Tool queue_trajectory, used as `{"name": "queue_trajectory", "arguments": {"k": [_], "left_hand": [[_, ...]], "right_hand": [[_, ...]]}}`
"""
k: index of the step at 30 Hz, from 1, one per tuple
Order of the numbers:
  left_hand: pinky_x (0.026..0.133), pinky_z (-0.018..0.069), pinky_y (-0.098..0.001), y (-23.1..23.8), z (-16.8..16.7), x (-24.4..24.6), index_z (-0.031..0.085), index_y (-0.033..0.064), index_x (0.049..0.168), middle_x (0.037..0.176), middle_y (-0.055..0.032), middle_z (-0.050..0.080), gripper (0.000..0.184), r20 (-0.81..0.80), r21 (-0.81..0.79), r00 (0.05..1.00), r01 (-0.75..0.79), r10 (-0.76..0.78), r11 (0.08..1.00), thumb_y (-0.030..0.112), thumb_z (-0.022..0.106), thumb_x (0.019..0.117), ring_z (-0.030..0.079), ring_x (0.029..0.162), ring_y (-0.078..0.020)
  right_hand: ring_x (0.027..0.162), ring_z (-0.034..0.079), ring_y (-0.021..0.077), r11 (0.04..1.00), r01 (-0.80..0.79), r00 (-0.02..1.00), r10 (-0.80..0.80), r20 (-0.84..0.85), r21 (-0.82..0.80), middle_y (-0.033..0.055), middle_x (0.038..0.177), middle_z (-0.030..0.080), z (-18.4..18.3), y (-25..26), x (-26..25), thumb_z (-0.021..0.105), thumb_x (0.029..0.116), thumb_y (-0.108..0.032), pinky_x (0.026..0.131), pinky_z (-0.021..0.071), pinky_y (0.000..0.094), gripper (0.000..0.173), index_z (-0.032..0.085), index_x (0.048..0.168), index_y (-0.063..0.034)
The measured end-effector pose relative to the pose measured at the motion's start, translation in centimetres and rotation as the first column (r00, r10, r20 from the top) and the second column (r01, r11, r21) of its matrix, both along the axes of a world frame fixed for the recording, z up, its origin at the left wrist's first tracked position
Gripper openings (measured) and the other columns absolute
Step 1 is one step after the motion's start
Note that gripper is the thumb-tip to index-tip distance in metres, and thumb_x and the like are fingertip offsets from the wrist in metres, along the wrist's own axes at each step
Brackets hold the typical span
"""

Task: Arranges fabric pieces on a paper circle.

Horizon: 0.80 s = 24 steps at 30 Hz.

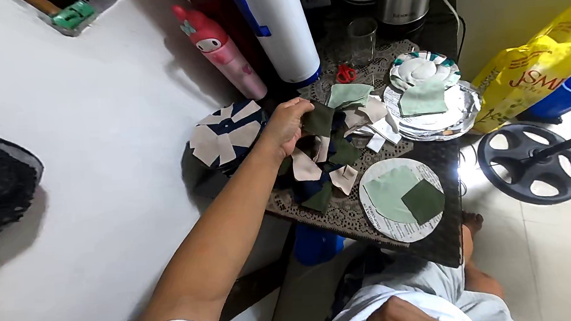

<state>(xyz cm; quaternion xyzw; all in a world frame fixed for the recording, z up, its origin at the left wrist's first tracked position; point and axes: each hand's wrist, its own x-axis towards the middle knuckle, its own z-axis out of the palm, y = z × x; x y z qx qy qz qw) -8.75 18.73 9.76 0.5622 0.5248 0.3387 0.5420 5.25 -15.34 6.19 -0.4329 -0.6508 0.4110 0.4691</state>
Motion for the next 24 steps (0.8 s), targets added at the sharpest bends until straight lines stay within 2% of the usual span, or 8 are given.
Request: {"name": "queue_trajectory", "arguments": {"k": [5, 8, 10, 13, 16, 19, 22, 24], "left_hand": [[0.082, 0.058, -0.0319, -4.0, 1.2, 0.3, 0.055, 0.0076, 0.124, 0.102, -0.0026, 0.065, 0.021, 0.076, -0.03, 0.986, 0.149, -0.147, 0.988, 0.014, 0.044, 0.1075, 0.067, 0.09, -0.0115], [0.084, 0.0585, -0.0299, -9.5, -0.3, 0.3, 0.06, 0.0062, 0.112, 0.111, -0.002, 0.072, 0.016, -0.063, 0.289, 0.908, 0.414, -0.414, 0.863, 0.008, 0.054, 0.0966, 0.069, 0.097, -0.009], [0.101, 0.0545, -0.0329, -13.8, -2.5, 0.5, 0.071, 0.0032, 0.098, 0.123, -0.0074, 0.072, 0.013, -0.236, 0.48, 0.806, 0.582, -0.542, 0.656, 0.012, 0.062, 0.0933, 0.066, 0.119, -0.0132], [0.116, 0.0424, -0.0388, -18.1, -6.4, 0.3, 0.073, 0.0102, 0.091, 0.135, -0.0138, 0.065, 0.014, -0.389, 0.621, 0.728, 0.66, -0.564, 0.423, 0.019, 0.064, 0.0981, 0.051, 0.139, -0.0244], [0.109, 0.0494, -0.0302, -19.3, -8.0, -0.3, 0.068, 0.0057, 0.108, 0.14, -0.0124, 0.062, 0.027, -0.163, 0.529, 0.808, 0.556, -0.566, 0.641, 0.031, 0.069, 0.0986, 0.055, 0.134, -0.0148], [0.097, 0.0573, -0.0301, -19.0, -7.3, -0.4, 0.061, -0.0013, 0.129, 0.13, -0.0071, 0.067, 0.044, 0.039, 0.188, 0.867, 0.482, -0.497, 0.856, 0.033, 0.063, 0.1009, 0.066, 0.118, -0.0128], [0.087, 0.0582, -0.0262, -18.9, -6.4, 0.0, 0.065, 0.0033, 0.121, 0.11, -0.0008, 0.071, 0.029, 0.238, -0.201, 0.841, 0.531, -0.485, 0.823, 0.023, 0.063, 0.1001, 0.069, 0.099, -0.0088], [0.084, 0.0594, -0.0239, -19.4, -6.7, 0.5, 0.07, 0.0032, 0.107, 0.102, -0.0007, 0.074, 0.013, 0.29, -0.215, 0.853, 0.5, -0.434, 0.839, 0.009, 0.067, 0.0952, 0.071, 0.092, -0.0069]], "right_hand": [[0.101, 0.072, 0.0124, 0.948, 0.149, 0.935, -0.228, -0.272, -0.282, 0.0098, 0.109, 0.075, -1.0, 3.0, 0.8, 0.05, 0.1054, -0.012, 0.091, 0.0593, 0.03, 0.029, 0.07, 0.116, 0.0069], [0.112, 0.071, 0.0184, 0.835, -0.058, 0.621, -0.399, -0.675, -0.547, 0.0091, 0.126, 0.072, -1.3, 5.5, 1.8, 0.033, 0.1112, -0.038, 0.095, 0.0585, 0.0345, 0.054, 0.053, 0.142, 0.0013], [0.106, 0.073, 0.0204, 0.758, -0.179, 0.439, -0.509, -0.74, -0.627, 0.0095, 0.12, 0.073, -1.5, 6.3, 2.2, 0.026, 0.1114, -0.041, 0.092, 0.0602, 0.0365, 0.053, 0.055, 0.135, -0.0034], [0.082, 0.074, 0.0182, 0.65, -0.139, 0.338, -0.678, -0.653, -0.747, 0.0118, 0.093, 0.074, -1.8, 6.0, 2.0, 0.041, 0.1072, -0.01, 0.079, 0.0632, 0.0343, 0.026, 0.064, 0.109, 0.0006], [0.082, 0.075, 0.0164, 0.64, -0.09, 0.439, -0.662, -0.607, -0.763, 0.0103, 0.093, 0.075, -2.5, 4.9, 2.5, 0.043, 0.1037, 0.0, 0.08, 0.0637, 0.0328, 0.024, 0.067, 0.107, 0.0018], [0.092, 0.075, 0.0163, 0.698, -0.08, 0.569, -0.555, -0.607, -0.712, 0.0076, 0.102, 0.076, -3.0, 3.9, 3.2, 0.044, 0.1023, 0.001, 0.087, 0.0633, 0.0355, 0.028, 0.07, 0.112, 0.0008], [0.094, 0.074, 0.0123, 0.739, -0.058, 0.649, -0.483, -0.588, -0.671, 0.0039, 0.104, 0.076, -3.3, 3.4, 3.3, 0.046, 0.1013, 0.001, 0.088, 0.0624, 0.0322, 0.028, 0.07, 0.116, -0.0008], [0.094, 0.074, 0.012, 0.742, -0.039, 0.655, -0.487, -0.578, -0.67, 0.0038, 0.104, 0.075, -3.3, 3.3, 3.1, 0.049, 0.1014, 0.001, 0.086, 0.0625, 0.0311, 0.027, 0.068, 0.12, -0.0003]]}}
